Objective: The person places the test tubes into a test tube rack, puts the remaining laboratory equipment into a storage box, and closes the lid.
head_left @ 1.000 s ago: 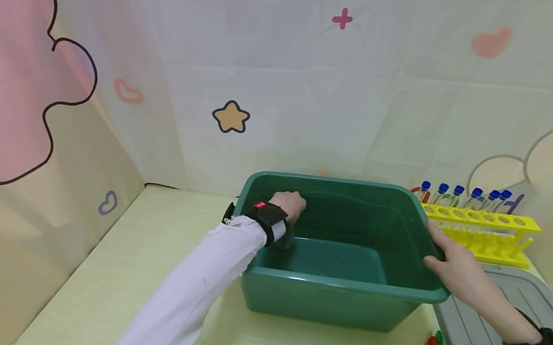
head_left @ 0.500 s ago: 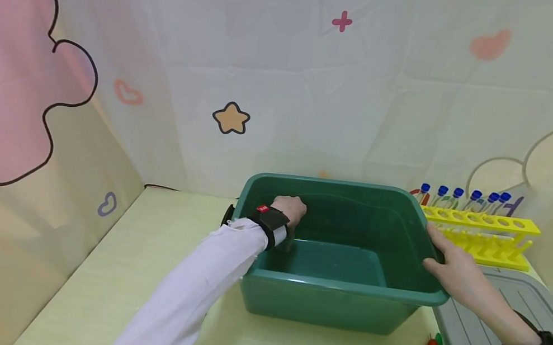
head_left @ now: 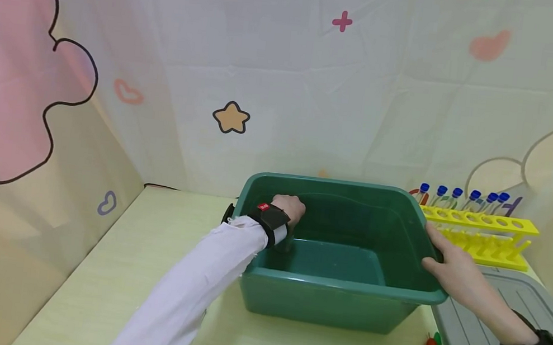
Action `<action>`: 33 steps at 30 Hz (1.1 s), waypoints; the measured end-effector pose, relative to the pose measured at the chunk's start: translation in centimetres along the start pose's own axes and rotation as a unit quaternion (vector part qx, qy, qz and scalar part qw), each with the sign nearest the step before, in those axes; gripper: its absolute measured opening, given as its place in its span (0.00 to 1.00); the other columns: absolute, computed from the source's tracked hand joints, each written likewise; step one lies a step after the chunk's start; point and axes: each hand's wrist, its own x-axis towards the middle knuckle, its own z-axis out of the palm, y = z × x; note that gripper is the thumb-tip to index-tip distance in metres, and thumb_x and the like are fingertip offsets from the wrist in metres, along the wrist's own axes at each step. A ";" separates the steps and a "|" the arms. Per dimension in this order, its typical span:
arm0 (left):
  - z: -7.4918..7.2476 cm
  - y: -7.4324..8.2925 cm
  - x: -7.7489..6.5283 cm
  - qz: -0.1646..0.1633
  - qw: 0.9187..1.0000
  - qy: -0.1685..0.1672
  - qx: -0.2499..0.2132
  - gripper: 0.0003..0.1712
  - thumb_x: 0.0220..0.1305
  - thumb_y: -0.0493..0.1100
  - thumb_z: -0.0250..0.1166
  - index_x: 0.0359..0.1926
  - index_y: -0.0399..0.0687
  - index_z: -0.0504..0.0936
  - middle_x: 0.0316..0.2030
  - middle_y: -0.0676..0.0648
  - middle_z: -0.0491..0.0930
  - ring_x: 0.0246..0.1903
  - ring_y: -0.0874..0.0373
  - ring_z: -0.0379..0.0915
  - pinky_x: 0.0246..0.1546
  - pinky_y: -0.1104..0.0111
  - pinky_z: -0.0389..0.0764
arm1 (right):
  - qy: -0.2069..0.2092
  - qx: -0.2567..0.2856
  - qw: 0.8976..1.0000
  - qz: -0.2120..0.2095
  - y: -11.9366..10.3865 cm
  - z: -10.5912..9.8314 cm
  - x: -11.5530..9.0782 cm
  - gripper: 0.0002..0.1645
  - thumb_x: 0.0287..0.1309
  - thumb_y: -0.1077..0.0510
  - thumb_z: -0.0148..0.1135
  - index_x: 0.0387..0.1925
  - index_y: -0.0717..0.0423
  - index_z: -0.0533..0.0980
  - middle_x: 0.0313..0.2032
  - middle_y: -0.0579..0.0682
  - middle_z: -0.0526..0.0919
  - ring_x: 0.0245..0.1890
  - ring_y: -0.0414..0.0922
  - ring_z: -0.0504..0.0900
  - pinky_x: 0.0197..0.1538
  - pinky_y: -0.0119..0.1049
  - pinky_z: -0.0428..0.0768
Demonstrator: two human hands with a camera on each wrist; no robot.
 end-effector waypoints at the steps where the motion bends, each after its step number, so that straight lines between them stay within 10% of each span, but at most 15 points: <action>1: -0.2 -0.1 -0.3 -0.001 1.000 0.000 -0.003 0.18 0.36 0.46 0.77 0.33 0.50 0.83 0.31 0.51 0.78 0.31 0.57 0.75 0.27 0.63 0.76 | -0.001 0.000 1.000 0.002 -0.1 0.0 0.0 0.39 0.60 0.68 0.47 0.65 0.71 0.38 0.59 0.77 0.49 0.42 0.65 0.71 0.39 0.50 0.75; 10: -3.6 -0.8 -2.9 0.019 0.999 0.032 0.016 0.04 0.50 0.40 0.67 0.28 0.47 0.80 0.23 0.52 0.71 0.21 0.60 0.63 0.18 0.69 0.67 | -0.003 -0.015 1.000 0.004 0.0 0.0 0.1 0.39 0.61 0.68 0.47 0.64 0.72 0.38 0.58 0.79 0.50 0.43 0.67 0.71 0.39 0.51 0.74; 16: -6.6 -1.9 -4.5 0.049 0.998 0.035 -0.017 0.13 0.56 0.45 0.65 0.42 0.46 0.79 0.37 0.51 0.77 0.33 0.60 0.71 0.33 0.67 0.74 | -0.004 -0.015 1.000 0.008 0.1 0.0 0.1 0.38 0.62 0.67 0.47 0.64 0.72 0.37 0.58 0.79 0.49 0.44 0.68 0.70 0.40 0.54 0.72; 33: -8.5 -8.7 -12.5 0.025 0.991 0.112 -0.073 0.12 0.58 0.46 0.62 0.33 0.41 0.76 0.26 0.49 0.71 0.27 0.56 0.67 0.27 0.67 0.69 | -0.003 -0.023 1.000 -0.002 0.2 -0.1 0.2 0.38 0.61 0.68 0.47 0.63 0.74 0.38 0.56 0.80 0.51 0.42 0.68 0.71 0.39 0.55 0.73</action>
